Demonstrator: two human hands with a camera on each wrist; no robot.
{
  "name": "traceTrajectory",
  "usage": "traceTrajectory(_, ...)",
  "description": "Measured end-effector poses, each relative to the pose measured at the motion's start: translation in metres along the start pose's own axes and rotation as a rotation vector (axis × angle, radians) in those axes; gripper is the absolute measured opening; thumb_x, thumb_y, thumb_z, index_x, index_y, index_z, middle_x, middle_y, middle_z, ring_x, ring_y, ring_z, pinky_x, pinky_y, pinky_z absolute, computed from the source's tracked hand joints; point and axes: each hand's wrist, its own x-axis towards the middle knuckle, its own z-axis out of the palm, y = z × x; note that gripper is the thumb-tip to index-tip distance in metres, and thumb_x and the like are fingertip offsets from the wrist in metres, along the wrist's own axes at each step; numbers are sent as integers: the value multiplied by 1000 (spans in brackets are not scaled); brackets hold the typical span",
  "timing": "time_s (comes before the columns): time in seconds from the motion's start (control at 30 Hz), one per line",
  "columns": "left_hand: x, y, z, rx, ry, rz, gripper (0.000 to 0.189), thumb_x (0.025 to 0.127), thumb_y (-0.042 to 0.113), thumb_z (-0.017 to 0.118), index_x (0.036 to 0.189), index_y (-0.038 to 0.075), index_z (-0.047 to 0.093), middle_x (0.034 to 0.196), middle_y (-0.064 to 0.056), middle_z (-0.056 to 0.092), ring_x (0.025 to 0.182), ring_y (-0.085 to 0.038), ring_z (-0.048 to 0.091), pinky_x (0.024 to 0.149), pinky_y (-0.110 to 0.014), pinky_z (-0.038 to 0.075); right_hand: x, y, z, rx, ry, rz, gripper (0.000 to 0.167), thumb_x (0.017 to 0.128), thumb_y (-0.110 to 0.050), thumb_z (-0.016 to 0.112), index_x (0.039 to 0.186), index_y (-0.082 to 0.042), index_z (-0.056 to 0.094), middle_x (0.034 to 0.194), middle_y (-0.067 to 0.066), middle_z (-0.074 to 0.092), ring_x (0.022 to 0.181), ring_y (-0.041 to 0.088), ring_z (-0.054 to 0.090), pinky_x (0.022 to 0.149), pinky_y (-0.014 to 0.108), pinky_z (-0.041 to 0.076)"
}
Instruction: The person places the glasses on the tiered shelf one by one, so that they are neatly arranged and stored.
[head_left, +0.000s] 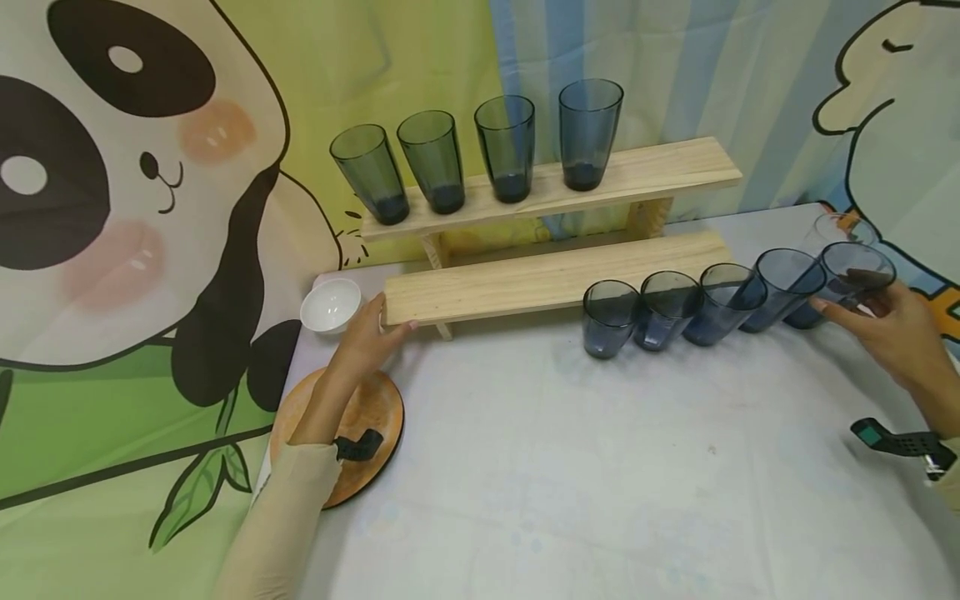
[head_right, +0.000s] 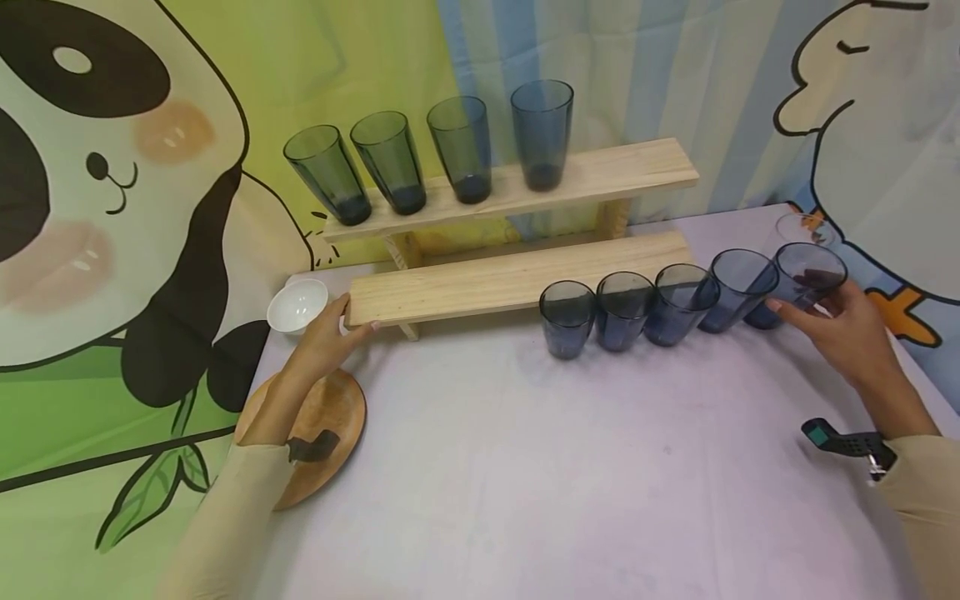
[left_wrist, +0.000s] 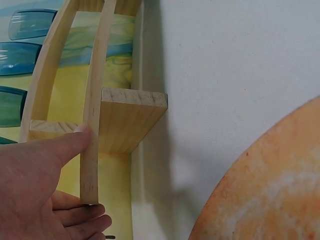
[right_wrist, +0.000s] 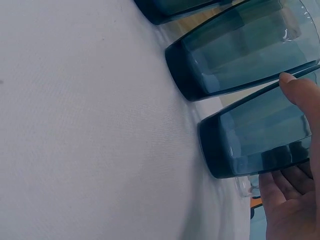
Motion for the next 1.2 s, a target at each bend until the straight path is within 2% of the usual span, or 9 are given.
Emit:
traceTrajectory(0.13, 1, 0, -1, 13, -4, 0, 88, 102, 45, 70, 167, 6, 26, 168, -23, 34, 156, -43, 31, 126, -60, 29, -1, 3, 1, -7, 1, 11, 72, 106, -36, 63, 165, -7, 33, 168, 24, 33, 160, 38, 24, 128, 57, 19)
traceTrajectory(0.57, 3, 0, 0, 1, 7, 28, 84, 101, 42, 72, 165, 6, 31, 165, -21, 40, 154, -41, 35, 125, -59, 30, -14, 5, -7, -81, -26, 50, 76, 107, -39, 59, 163, 3, 30, 165, 35, 31, 155, 53, 24, 125, 60, 25)
traceTrajectory(0.73, 1, 0, -1, -5, 7, 20, 85, 101, 43, 72, 166, 7, 30, 165, -21, 40, 154, -41, 36, 125, -59, 31, -27, 4, -10, -94, -48, 67, 76, 107, -38, 61, 162, 5, 31, 163, 36, 32, 154, 52, 26, 125, 51, 28)
traceTrajectory(0.77, 1, 0, -1, -8, 7, 22, 85, 101, 43, 72, 166, 7, 31, 165, -21, 40, 154, -41, 36, 125, -59, 31, -30, 5, -10, -102, -48, 63, 74, 107, -38, 62, 160, 5, 34, 160, 32, 39, 154, 51, 28, 124, 48, 29)
traceTrajectory(0.87, 1, -1, 0, -16, 9, 32, 84, 101, 42, 72, 165, 7, 32, 164, -21, 42, 153, -41, 38, 124, -59, 32, -40, 3, -15, -127, -85, 63, 75, 106, -38, 64, 159, 7, 36, 157, 35, 42, 148, 58, 32, 120, 59, 33)
traceTrajectory(0.93, 1, -2, 0, -23, 10, 37, 83, 101, 42, 73, 165, 6, 32, 164, -21, 42, 153, -40, 38, 124, -58, 32, -47, 1, -18, -163, -118, 72, 77, 105, -39, 64, 157, 10, 36, 154, 39, 43, 141, 64, 36, 110, 72, 34)
traceTrajectory(1.0, 0, -2, 0, -27, 10, 37, 84, 101, 42, 72, 165, 6, 32, 165, -20, 41, 153, -40, 37, 125, -58, 31, -55, -3, -21, -176, -157, 84, 80, 106, -38, 65, 157, 14, 32, 154, 47, 35, 136, 70, 36, 102, 79, 34)
traceTrajectory(1.13, 1, -3, 0, -28, 7, 28, 86, 101, 43, 72, 166, 6, 29, 167, -20, 38, 155, -41, 35, 125, -59, 30, -76, -7, -19, -167, -182, 80, 81, 105, -34, 66, 158, 14, 29, 156, 47, 30, 141, 67, 31, 110, 54, 37)
traceTrajectory(1.2, 1, -2, -1, -22, 4, 30, 87, 101, 43, 71, 166, 6, 28, 167, -21, 38, 155, -42, 35, 125, -59, 30, -86, -9, -16, -157, -187, 68, 79, 105, -31, 68, 158, 13, 30, 155, 48, 32, 141, 66, 31, 107, 39, 40)
